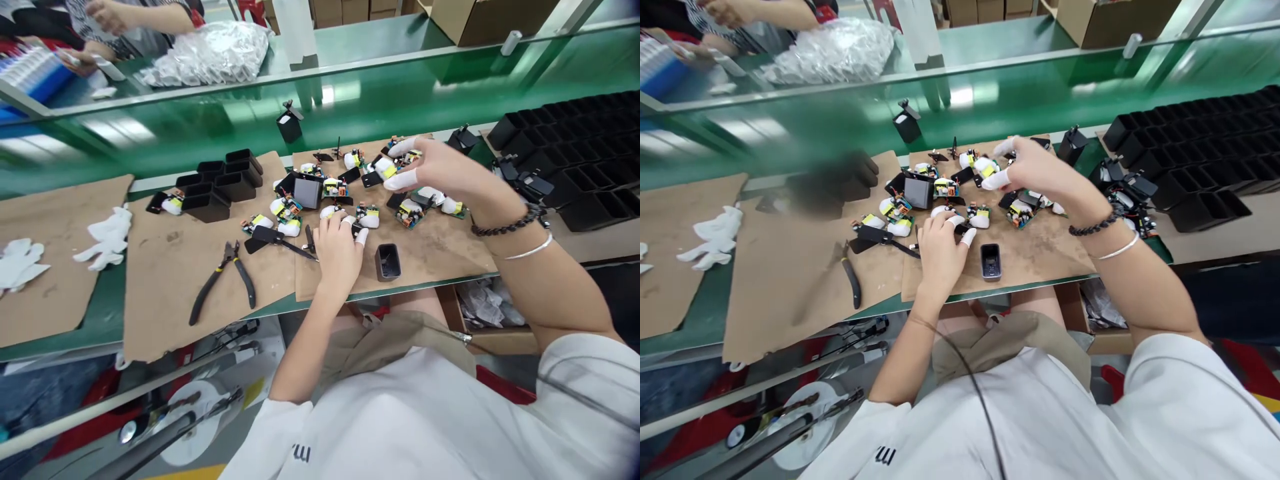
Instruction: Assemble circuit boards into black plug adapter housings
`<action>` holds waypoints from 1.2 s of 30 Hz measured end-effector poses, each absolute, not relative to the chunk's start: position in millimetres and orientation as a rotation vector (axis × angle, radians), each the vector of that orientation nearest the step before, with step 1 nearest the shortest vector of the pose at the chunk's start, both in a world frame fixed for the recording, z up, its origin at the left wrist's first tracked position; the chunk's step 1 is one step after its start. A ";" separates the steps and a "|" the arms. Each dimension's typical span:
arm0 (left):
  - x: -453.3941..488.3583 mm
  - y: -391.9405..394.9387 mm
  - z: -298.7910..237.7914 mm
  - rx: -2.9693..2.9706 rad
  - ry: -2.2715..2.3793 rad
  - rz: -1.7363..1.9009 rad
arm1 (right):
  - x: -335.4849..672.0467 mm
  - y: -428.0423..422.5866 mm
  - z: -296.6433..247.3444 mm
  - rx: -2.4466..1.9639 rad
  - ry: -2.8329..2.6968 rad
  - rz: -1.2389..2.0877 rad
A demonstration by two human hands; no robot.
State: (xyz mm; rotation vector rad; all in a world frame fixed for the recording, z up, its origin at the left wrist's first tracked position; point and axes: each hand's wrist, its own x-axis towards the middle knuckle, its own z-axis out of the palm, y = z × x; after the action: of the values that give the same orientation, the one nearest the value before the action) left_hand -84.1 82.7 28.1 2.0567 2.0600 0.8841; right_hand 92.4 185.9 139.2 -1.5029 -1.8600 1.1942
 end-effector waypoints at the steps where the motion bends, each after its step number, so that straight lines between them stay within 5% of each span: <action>1: -85.0 78.6 28.6 2.052 2.047 0.921 | 100.4 180.7 143.5 -1.490 -1.834 1.158; 7: -88.8 31.7 28.0 2.027 1.559 1.379 | 158.3 105.8 124.8 -1.631 -2.022 0.827; 14: -81.7 7.5 11.0 1.903 1.342 1.106 | 201.7 54.3 70.7 -1.722 -2.326 0.667; 28: -76.3 13.8 9.4 1.732 1.414 1.032 | 189.4 59.0 81.3 -1.966 -2.467 0.340; 36: -75.7 16.7 11.8 1.729 1.366 1.020 | 191.1 75.9 84.1 -1.667 -2.772 0.362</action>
State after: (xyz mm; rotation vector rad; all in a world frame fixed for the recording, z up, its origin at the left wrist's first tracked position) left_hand -75.7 16.7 11.8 1.7294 1.3662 1.0198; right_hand 191.1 75.9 84.1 -1.6665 -2.7715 0.3617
